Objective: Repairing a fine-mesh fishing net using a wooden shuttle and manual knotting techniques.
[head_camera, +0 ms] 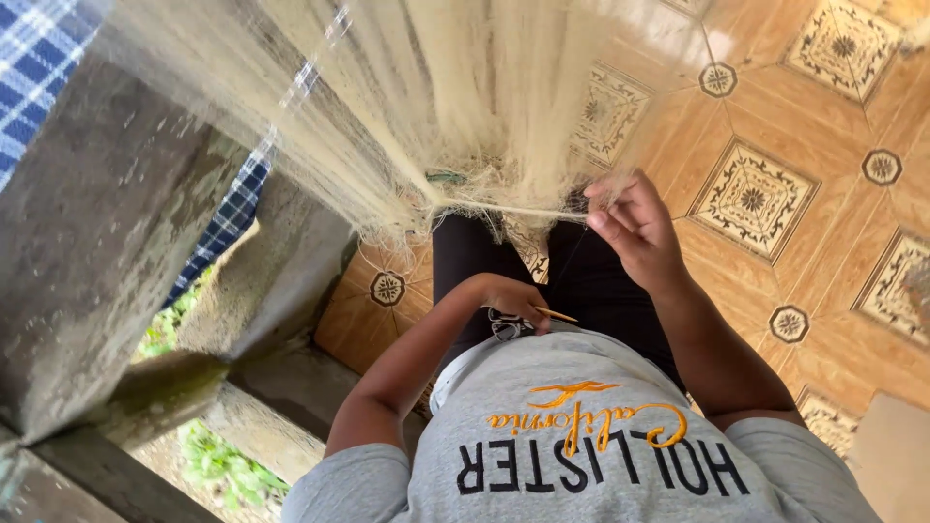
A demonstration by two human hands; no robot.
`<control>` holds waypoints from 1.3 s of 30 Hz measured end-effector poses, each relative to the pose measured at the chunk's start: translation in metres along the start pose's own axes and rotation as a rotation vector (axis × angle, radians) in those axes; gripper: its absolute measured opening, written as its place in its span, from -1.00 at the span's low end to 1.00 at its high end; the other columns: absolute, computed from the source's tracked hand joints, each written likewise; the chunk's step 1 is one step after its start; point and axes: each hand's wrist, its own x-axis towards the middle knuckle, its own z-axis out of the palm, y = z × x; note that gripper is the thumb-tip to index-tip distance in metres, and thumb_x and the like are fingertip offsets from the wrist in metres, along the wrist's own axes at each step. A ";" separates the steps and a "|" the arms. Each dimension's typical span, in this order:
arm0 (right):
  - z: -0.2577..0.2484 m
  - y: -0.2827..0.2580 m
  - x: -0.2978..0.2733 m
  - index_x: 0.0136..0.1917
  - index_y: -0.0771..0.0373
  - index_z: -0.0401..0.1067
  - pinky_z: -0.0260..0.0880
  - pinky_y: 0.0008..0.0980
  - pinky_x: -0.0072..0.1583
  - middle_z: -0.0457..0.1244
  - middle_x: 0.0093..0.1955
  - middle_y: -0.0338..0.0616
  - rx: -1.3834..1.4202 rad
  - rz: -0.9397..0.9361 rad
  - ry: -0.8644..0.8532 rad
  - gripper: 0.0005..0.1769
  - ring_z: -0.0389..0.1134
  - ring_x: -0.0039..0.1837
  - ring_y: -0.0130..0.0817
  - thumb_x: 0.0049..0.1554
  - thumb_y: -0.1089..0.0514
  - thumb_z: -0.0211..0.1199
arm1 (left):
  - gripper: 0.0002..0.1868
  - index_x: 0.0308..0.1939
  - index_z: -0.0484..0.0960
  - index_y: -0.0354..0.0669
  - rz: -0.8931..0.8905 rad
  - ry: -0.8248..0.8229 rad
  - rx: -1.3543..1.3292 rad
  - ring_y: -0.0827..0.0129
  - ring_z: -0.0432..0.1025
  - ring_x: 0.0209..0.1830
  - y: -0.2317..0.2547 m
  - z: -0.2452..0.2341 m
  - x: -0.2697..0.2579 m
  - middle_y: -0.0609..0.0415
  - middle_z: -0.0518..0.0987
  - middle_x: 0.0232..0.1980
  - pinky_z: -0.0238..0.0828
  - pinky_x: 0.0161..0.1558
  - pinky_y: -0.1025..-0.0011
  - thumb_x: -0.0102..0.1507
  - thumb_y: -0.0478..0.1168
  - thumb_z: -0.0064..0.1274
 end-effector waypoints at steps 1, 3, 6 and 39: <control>-0.005 0.001 0.005 0.23 0.31 0.27 0.33 -0.30 0.13 0.17 -0.21 -0.17 0.001 0.002 -0.026 -0.74 0.20 -0.13 -0.45 0.30 0.23 0.15 | -0.70 -0.11 0.79 0.07 0.007 0.021 -0.015 0.42 0.41 -0.19 0.008 0.001 -0.010 0.14 0.68 -0.20 0.42 -0.09 0.36 0.35 0.12 0.13; -0.014 0.006 0.020 0.18 0.36 0.30 0.34 -0.32 0.12 0.18 -0.21 -0.15 0.019 -0.080 -0.057 -0.78 0.21 -0.12 -0.45 0.31 0.21 0.12 | -0.74 -0.12 0.77 -0.06 0.023 0.090 -0.005 0.42 0.37 -0.22 0.022 0.005 -0.032 0.11 0.66 -0.23 0.39 -0.11 0.36 0.36 0.01 0.13; -0.028 0.013 0.036 0.16 0.36 0.28 0.30 -0.38 0.11 0.17 -0.16 -0.16 0.065 -0.112 -0.090 -0.78 0.22 -0.08 -0.45 0.31 0.19 0.13 | -0.72 -0.08 0.79 -0.09 0.020 0.177 0.016 0.37 0.44 -0.29 0.004 0.019 -0.026 0.07 0.70 -0.23 0.41 -0.16 0.34 0.34 0.00 0.17; -0.017 0.002 0.002 0.03 0.42 0.36 0.32 -0.46 0.07 0.18 -0.22 -0.14 0.186 -0.157 -0.150 -0.88 0.21 -0.12 -0.48 0.30 0.27 0.12 | -0.90 -0.37 0.54 -0.05 -0.148 1.373 1.003 0.29 0.49 -0.54 0.051 0.161 0.010 0.06 0.44 -0.18 0.41 -0.61 0.49 0.25 -0.28 0.08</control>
